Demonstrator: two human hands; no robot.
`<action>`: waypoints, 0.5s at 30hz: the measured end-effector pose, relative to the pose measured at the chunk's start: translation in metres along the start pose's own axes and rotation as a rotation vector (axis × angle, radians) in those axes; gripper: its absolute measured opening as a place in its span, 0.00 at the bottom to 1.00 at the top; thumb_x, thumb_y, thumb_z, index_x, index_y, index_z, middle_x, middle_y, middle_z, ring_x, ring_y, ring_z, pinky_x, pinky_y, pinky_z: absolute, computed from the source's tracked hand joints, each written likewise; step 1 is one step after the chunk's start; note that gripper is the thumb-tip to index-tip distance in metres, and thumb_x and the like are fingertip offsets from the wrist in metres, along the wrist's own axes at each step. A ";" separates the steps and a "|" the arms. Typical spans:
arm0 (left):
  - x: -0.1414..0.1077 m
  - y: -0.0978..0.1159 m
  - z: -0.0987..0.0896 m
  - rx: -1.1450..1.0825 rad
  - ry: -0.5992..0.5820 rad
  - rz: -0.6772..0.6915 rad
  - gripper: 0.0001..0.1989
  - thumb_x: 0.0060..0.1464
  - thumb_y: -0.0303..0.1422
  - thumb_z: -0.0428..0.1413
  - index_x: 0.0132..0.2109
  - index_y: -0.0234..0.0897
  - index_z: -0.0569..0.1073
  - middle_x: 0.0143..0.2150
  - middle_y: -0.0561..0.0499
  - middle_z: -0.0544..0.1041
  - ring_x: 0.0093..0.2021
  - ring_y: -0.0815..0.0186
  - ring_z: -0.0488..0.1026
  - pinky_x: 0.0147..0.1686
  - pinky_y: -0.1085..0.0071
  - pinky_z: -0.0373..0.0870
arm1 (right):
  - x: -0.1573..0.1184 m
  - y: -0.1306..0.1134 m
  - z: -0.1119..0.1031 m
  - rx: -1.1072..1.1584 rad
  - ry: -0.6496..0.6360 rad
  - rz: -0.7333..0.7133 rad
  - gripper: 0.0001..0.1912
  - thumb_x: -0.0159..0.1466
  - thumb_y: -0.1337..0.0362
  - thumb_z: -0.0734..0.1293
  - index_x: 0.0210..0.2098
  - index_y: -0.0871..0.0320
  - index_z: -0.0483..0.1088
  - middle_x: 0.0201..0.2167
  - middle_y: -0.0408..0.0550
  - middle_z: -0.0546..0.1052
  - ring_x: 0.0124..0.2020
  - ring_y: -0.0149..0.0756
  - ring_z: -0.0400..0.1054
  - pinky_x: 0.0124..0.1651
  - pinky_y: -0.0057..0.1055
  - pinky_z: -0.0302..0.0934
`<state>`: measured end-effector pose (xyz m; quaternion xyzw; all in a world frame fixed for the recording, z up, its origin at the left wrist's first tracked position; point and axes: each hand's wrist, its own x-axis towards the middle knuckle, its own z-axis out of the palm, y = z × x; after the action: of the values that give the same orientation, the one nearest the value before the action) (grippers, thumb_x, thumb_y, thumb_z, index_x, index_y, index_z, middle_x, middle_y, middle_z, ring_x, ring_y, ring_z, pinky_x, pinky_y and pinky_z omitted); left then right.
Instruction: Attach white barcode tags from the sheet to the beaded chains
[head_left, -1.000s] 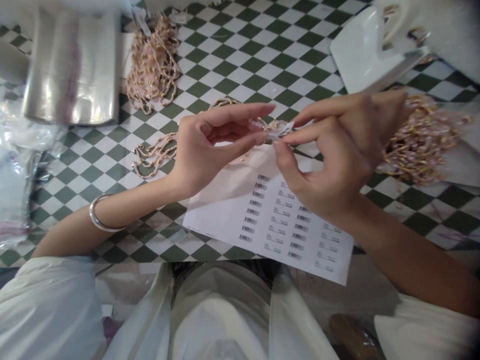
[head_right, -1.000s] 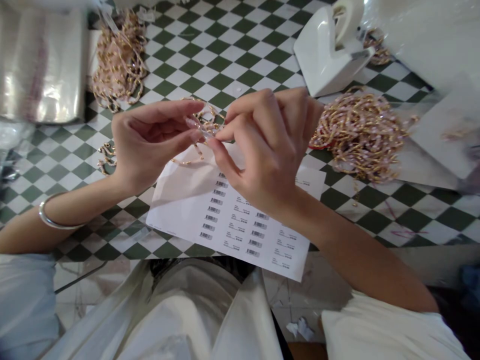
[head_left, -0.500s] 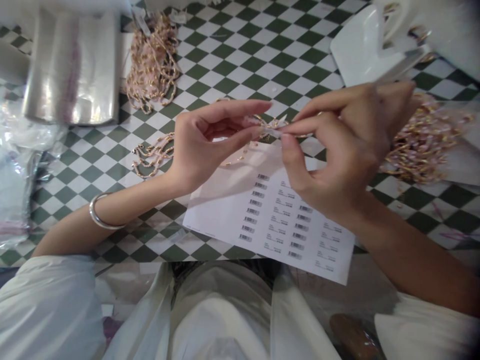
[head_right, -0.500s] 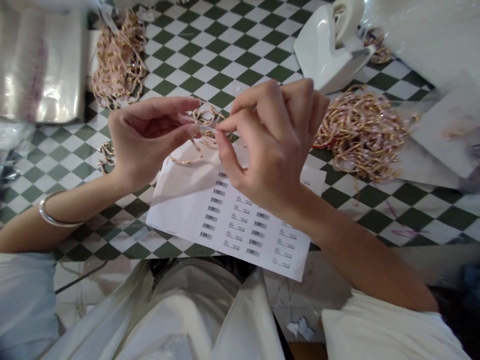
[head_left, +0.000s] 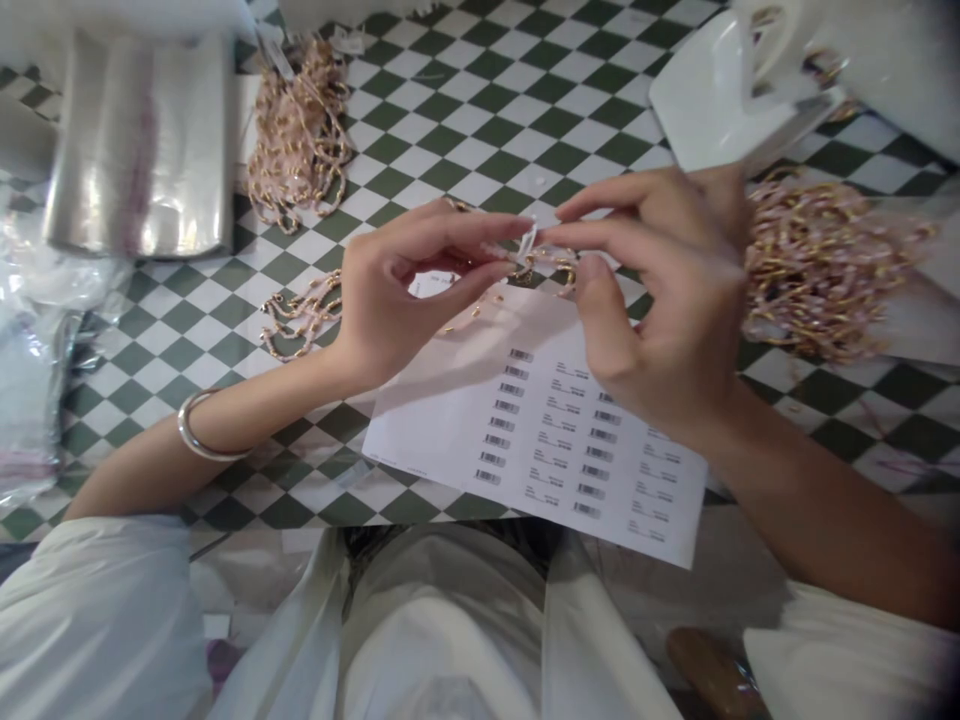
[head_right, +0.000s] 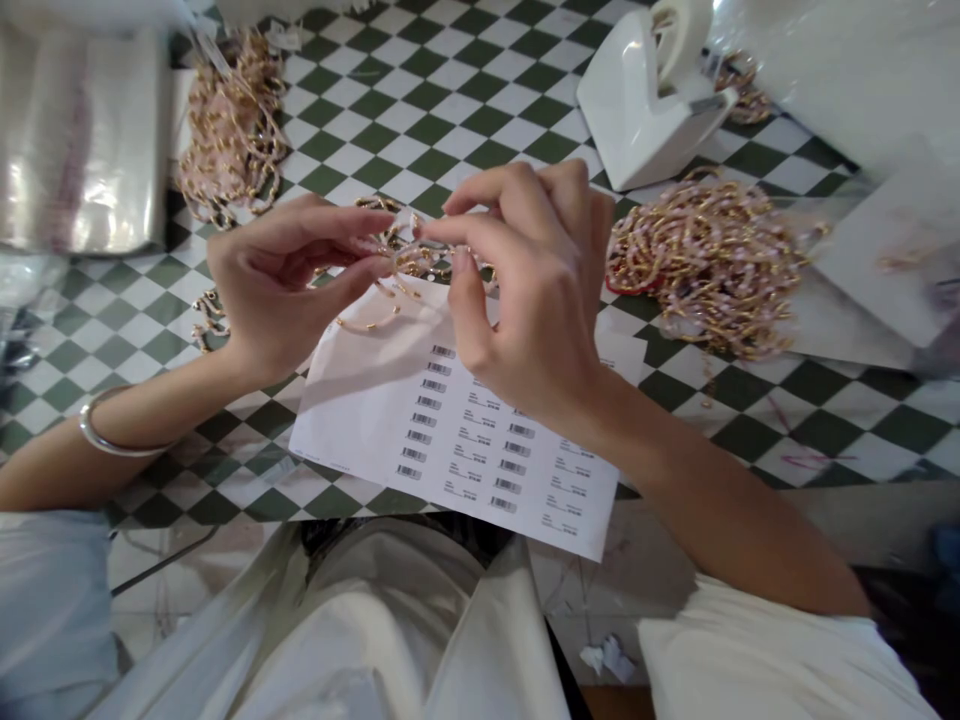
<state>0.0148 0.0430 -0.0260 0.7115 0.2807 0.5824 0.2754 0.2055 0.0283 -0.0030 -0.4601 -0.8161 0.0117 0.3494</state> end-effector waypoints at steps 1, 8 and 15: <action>0.000 0.000 0.000 0.012 -0.008 -0.003 0.16 0.50 0.21 0.63 0.46 0.40 0.79 0.35 0.54 0.79 0.35 0.77 0.78 0.38 0.86 0.79 | 0.000 0.000 0.000 0.016 -0.017 0.002 0.13 0.65 0.69 0.59 0.43 0.50 0.72 0.48 0.45 0.76 0.50 0.48 0.67 0.52 0.50 0.61; -0.002 0.000 -0.001 0.056 -0.040 -0.028 0.18 0.49 0.22 0.63 0.46 0.45 0.79 0.33 0.55 0.78 0.34 0.76 0.78 0.37 0.84 0.81 | -0.003 0.004 0.003 0.123 -0.095 -0.013 0.19 0.63 0.72 0.58 0.51 0.52 0.69 0.58 0.50 0.70 0.57 0.48 0.64 0.58 0.52 0.60; 0.004 -0.003 -0.005 -0.079 -0.048 -0.064 0.16 0.50 0.23 0.64 0.46 0.40 0.79 0.39 0.53 0.81 0.35 0.76 0.79 0.38 0.85 0.81 | 0.002 0.035 0.014 0.515 -0.139 0.194 0.20 0.68 0.61 0.59 0.59 0.45 0.66 0.62 0.42 0.67 0.64 0.42 0.61 0.67 0.47 0.56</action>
<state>0.0101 0.0479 -0.0249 0.7042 0.2735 0.5668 0.3286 0.2222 0.0544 -0.0242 -0.4302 -0.7603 0.2837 0.3954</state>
